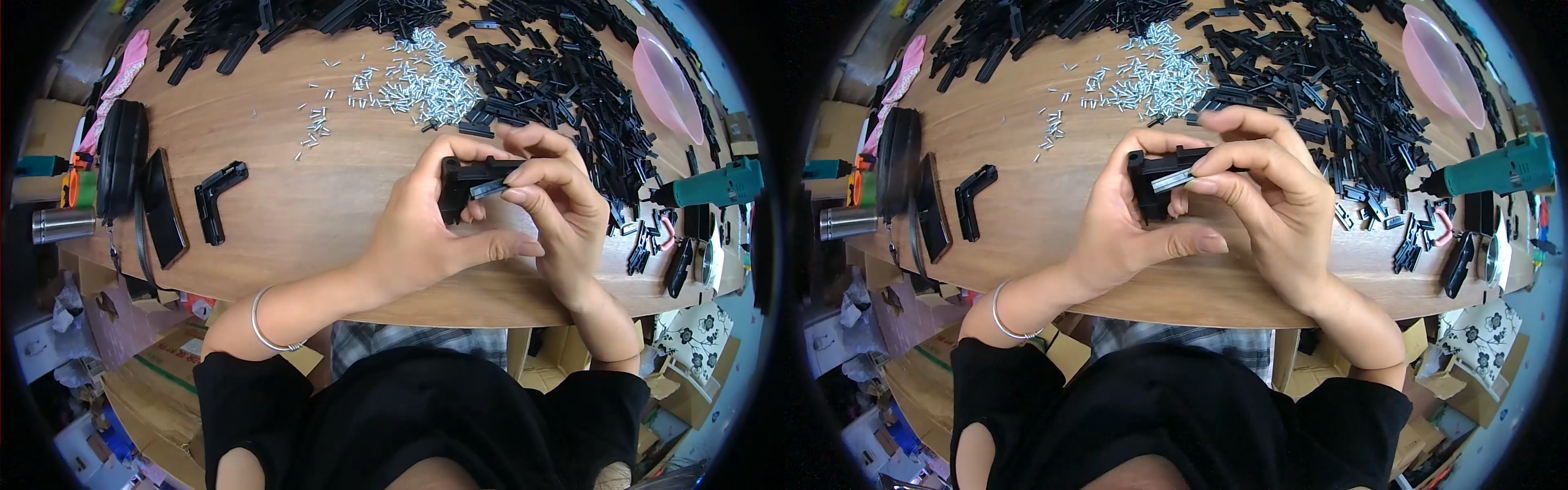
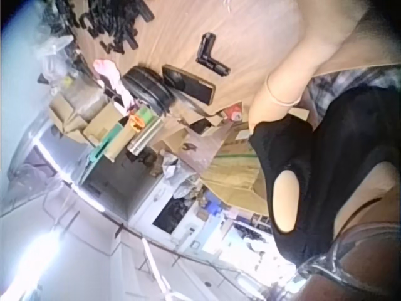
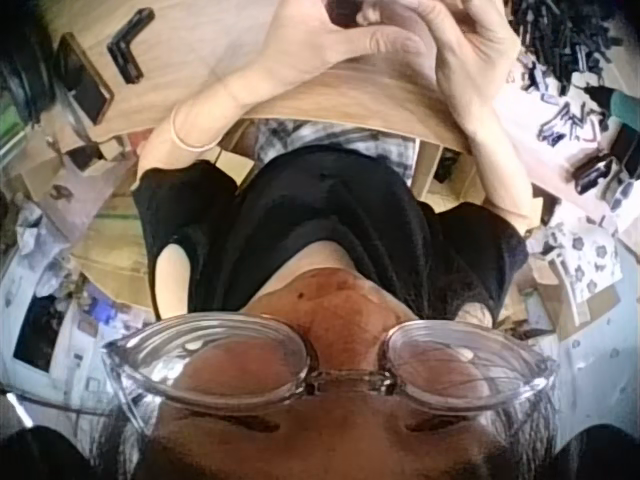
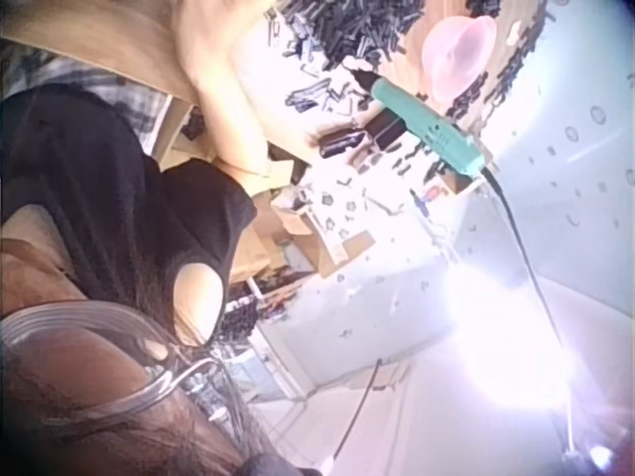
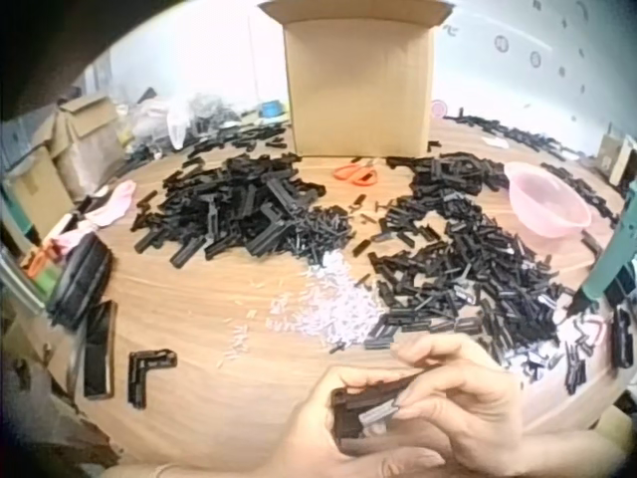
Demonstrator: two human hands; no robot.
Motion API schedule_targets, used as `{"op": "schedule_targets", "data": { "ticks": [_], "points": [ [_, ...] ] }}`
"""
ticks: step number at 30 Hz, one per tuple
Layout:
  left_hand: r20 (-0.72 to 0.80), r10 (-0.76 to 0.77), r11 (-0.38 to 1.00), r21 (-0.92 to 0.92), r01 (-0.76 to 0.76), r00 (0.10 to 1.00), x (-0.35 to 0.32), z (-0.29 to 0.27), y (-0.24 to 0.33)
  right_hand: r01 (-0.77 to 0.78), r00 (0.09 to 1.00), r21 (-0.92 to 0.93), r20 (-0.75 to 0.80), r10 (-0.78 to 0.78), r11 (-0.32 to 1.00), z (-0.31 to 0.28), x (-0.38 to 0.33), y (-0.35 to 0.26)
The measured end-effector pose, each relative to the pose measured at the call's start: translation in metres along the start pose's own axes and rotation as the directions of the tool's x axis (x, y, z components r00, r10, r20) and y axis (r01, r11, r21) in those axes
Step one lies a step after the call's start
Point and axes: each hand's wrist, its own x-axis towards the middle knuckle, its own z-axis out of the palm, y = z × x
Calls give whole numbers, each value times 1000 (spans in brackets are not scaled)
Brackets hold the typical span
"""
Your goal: The person assembles small black plastic hardware components by hand. They pick up a main body piece, insert a metal screw, and attach a smaller black plastic part to form a complete unit. The person repeats this process, placing finished units on the table.
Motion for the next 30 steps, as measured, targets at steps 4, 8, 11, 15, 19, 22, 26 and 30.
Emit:
{"op": "schedule_targets", "data": {
  "ticks": [4,8,11,15,19,22,26,30],
  "points": [
    [12,203,961,190,-202,979,0,-3,-4,-30,1000,78,9,29,996,5,-4,-2],
    [10,162,962,219,-160,987,-2,-2,4,-6,999,8,52,6,1000,7,-8,-10],
    [-30,288,933,234,-274,957,-3,-1,-1,-44,997,20,71,43,999,9,-10,-15],
    [-25,358,888,317,-332,933,-2,2,2,93,995,28,41,-94,995,8,-14,-9],
    [-91,426,859,354,-370,900,-5,9,5,45,999,-58,-20,-46,997,13,-8,-20],
    [-56,483,787,466,-405,874,-5,3,10,148,987,-271,103,-125,951,3,-4,-17],
    [-17,590,682,545,-487,807,-5,1,7,43,999,-163,14,-41,986,9,-10,-22],
    [-40,594,679,560,-475,803,-9,7,7,18,1000,-50,-21,-19,999,11,-14,-22]
  ]
}}
